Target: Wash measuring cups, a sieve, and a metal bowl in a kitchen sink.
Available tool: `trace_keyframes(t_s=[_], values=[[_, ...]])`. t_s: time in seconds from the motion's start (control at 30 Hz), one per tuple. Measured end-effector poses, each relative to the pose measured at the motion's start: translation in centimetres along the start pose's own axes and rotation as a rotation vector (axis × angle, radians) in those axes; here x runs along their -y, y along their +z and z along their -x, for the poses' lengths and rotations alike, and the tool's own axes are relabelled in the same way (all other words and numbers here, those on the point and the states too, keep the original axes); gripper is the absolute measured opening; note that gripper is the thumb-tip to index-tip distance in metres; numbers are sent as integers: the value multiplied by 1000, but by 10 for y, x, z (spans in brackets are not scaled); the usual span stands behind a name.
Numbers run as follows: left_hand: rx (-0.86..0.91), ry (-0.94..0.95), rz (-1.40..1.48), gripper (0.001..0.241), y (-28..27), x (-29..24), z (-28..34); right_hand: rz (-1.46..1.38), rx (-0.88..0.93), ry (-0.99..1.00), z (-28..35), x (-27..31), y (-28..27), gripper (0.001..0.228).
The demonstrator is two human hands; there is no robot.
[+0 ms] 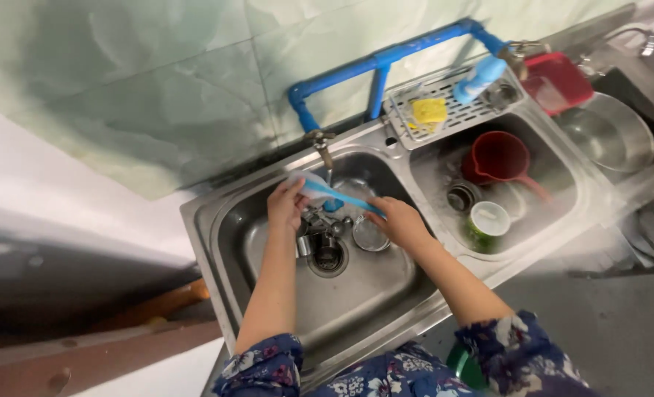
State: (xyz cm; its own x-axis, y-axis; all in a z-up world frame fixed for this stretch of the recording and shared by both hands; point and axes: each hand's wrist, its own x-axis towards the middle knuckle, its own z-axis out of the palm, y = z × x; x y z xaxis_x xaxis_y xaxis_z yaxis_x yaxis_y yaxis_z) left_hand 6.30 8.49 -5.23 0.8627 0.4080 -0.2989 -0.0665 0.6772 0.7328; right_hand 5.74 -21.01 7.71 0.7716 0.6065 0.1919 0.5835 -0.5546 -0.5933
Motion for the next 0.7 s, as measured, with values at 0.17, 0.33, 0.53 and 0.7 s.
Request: trace_keyframes(t_s=[0.17, 0.33, 0.53, 0.7], values=[[69, -65, -2, 29, 29, 7, -4, 116, -240, 108, 46, -6, -15, 29], [166, -6, -77, 26, 50, 1, 21, -63, -231, 130, 76, -4, -18, 29], [306, 43, -362, 26, 53, 17, 37, -694, 93, 547, 78, -28, 26, 44], [252, 46, -473, 22, 61, 11, 54, -1037, 212, 739, 71, 9, 41, 41]])
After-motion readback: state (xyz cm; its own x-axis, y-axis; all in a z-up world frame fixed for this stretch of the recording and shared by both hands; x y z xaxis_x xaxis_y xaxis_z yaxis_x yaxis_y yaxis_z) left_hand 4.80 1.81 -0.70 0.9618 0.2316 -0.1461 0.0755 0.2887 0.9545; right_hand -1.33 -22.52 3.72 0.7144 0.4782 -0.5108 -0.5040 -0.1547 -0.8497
